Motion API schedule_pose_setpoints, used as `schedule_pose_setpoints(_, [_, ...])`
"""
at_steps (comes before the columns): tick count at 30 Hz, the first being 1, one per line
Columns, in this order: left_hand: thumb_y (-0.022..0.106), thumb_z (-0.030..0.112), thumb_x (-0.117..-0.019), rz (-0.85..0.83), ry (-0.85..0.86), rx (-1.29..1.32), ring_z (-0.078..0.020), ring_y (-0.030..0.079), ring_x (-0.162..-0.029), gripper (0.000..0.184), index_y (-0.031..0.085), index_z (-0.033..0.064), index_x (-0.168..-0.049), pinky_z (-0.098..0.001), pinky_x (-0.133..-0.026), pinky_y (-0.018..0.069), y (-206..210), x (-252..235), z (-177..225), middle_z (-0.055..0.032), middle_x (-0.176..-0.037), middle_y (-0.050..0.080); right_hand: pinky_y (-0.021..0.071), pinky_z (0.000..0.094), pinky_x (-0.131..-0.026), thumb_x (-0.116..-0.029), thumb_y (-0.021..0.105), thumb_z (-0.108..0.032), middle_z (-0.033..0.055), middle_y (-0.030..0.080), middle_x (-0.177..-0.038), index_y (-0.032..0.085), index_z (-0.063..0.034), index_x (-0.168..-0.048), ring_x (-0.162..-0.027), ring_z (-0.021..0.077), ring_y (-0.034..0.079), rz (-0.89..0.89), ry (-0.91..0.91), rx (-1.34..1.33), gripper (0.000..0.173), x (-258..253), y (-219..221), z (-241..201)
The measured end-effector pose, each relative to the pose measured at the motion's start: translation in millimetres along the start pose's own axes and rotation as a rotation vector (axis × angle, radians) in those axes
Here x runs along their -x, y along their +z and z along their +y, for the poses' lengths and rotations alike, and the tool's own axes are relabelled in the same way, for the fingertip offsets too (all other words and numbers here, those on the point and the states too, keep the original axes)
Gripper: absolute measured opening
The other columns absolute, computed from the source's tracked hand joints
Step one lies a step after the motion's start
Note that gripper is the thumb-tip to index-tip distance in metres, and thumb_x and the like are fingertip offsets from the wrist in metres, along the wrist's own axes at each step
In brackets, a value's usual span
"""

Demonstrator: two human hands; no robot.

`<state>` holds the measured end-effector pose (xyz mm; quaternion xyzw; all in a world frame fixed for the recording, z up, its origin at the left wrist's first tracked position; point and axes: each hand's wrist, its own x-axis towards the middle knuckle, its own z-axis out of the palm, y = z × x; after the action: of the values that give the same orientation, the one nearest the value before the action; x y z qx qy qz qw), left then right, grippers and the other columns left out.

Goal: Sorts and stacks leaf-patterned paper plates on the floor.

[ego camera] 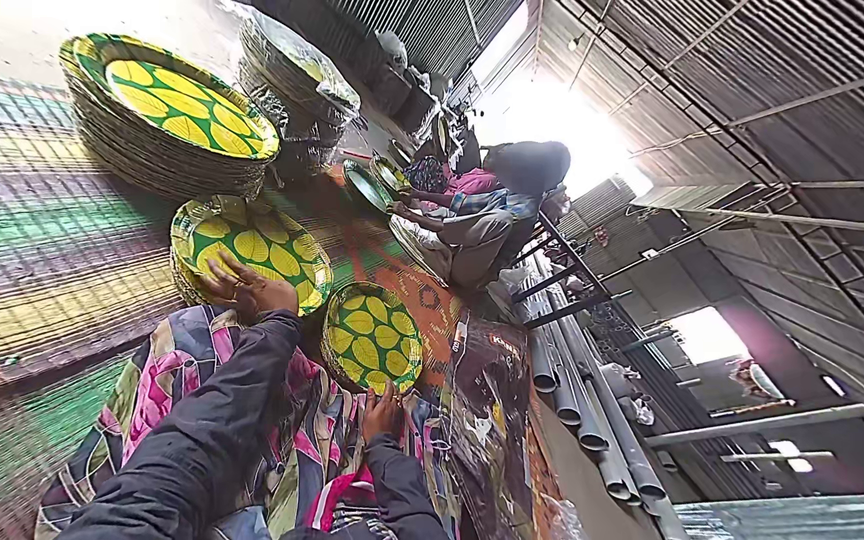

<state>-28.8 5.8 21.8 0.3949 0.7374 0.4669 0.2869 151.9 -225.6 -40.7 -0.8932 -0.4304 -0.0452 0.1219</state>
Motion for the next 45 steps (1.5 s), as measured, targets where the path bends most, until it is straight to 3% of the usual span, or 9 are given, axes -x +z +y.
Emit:
schedule_pose_setpoints(2, [0.074, 0.025, -0.0866, -0.085, 0.258, -0.098, -0.0542, 0.002, -0.157, 0.089, 0.031, 0.0066, -0.162, -0.0803, -0.116, 0.0052, 4.8, 8.8, -5.2, -0.0273, -0.171, 0.012, 0.0381, 0.0511, -0.118, -0.107, 0.052, -0.032, 0.0234, 0.055, -0.149, 0.049, 0.0009, -0.149, -0.138, 0.0389, 0.054, -0.006, 0.005, 0.001, 0.054, -0.2, -0.4, -0.5])
schedule_pose_setpoints(6, [0.078, 0.013, -0.0854, -0.338, 0.586, -0.257, -0.0436, 0.001, -0.16, 0.093, 0.027, 0.0, -0.162, -0.0801, -0.118, -0.0021, 16.9, 23.2, -12.0, -0.024, -0.173, 0.005, 0.0381, 0.0508, -0.118, -0.1069, 0.052, -0.032, 0.0228, 0.055, -0.149, 0.05, 0.0013, -0.149, -0.138, 0.0383, 0.054, -0.019, 0.003, 0.017, 0.054, 0.9, -3.7, -0.9])
schedule_pose_setpoints(10, [0.077, 0.029, -0.0928, -0.724, 0.546, -0.568, -0.0431, 0.005, -0.16, 0.094, 0.021, 0.0028, -0.164, -0.0736, -0.123, 0.0007, 26.9, 24.5, -13.9, -0.0297, -0.169, 0.016, 0.0373, 0.0494, -0.119, -0.1077, 0.05, -0.034, 0.0212, 0.056, -0.149, 0.049, -0.0005, -0.15, -0.139, 0.0358, 0.054, -0.051, 0.023, 0.026, 0.054, -0.7, -6.0, -2.2])
schedule_pose_setpoints(16, [0.048, 0.004, -0.1056, -0.917, 0.573, -0.755, -0.0485, 0.005, -0.159, 0.06, 0.028, 0.0003, -0.162, -0.0729, -0.121, 0.0159, 40.1, 27.4, -21.1, -0.0274, -0.171, 0.01, 0.0377, 0.0503, -0.119, -0.1079, 0.049, -0.035, 0.0233, 0.059, -0.144, 0.048, -0.0011, -0.151, -0.136, 0.0381, 0.055, -0.073, 0.033, 0.037, 0.055, -0.1, -6.1, -4.9])
schedule_pose_setpoints(25, [0.042, -0.003, -0.1062, -0.753, 0.616, -0.981, -0.0497, 0.042, -0.142, 0.05, 0.033, -0.009, -0.155, -0.0652, -0.1, 0.0455, 60.1, 34.5, -28.8, -0.0279, -0.167, 0.025, 0.0357, 0.0516, -0.119, -0.1067, 0.052, -0.03, 0.0184, 0.062, -0.143, 0.063, -0.0031, -0.138, -0.139, 0.037, 0.052, -0.13, 0.007, 0.053, 0.043, -4.2, -7.6, -4.2])
schedule_pose_setpoints(30, [0.041, -0.001, -0.1068, -0.746, 0.613, -1.031, -0.0474, 0.036, -0.149, 0.055, 0.027, -0.0054, -0.159, -0.0633, -0.107, 0.0402, 58.3, 34.0, -31.5, -0.031, -0.163, 0.03, 0.0292, 0.0632, -0.12, -0.0963, 0.067, -0.042, 0.0195, 0.065, -0.139, 0.067, -0.0021, -0.134, -0.136, 0.0422, 0.054, -0.017, -0.253, 0.054, 0.055, -10.7, -7.4, -7.6])
schedule_pose_setpoints(34, [0.044, 0.006, -0.1091, -0.775, 0.571, -0.973, -0.0533, 0.015, -0.156, 0.059, 0.019, -0.0038, -0.162, -0.0762, -0.115, 0.0248, 71.6, 34.1, -39.7, -0.0364, -0.166, 0.017, 0.0119, 0.0624, -0.126, -0.0976, 0.067, -0.046, 0.0202, 0.061, -0.143, 0.054, -0.0044, -0.148, -0.144, 0.0382, 0.047, -0.302, -0.302, 0.17, 0.067, -28.8, -17.2, -26.7])
schedule_pose_setpoints(40, [0.049, 0.006, -0.1077, -0.828, 0.548, -0.938, -0.0548, 0.016, -0.155, 0.061, 0.022, -0.0034, -0.162, -0.0786, -0.113, 0.0247, 72.6, 32.7, -36.4, -0.0351, -0.167, 0.016, 0.0439, 0.0542, -0.112, -0.0979, 0.068, -0.029, 0.0229, 0.048, -0.154, 0.044, -0.0068, -0.155, -0.14, 0.0401, 0.05, -0.47, -0.206, 0.286, 0.066, -43.5, -11.5, -47.4])
schedule_pose_setpoints(45, [0.042, 0.002, -0.1086, -0.988, 0.624, -0.962, -0.0552, 0.019, -0.153, 0.053, 0.03, -0.0009, -0.16, -0.0783, -0.11, 0.0287, 46.2, 35.2, -10.2, -0.0281, -0.169, 0.019, 0.0468, 0.0551, -0.109, -0.1016, 0.061, -0.019, 0.0242, 0.047, -0.155, 0.042, -0.0017, -0.155, -0.139, 0.0411, 0.051, -0.445, -0.102, 0.32, 0.059, -49.7, -7.1, -48.8])
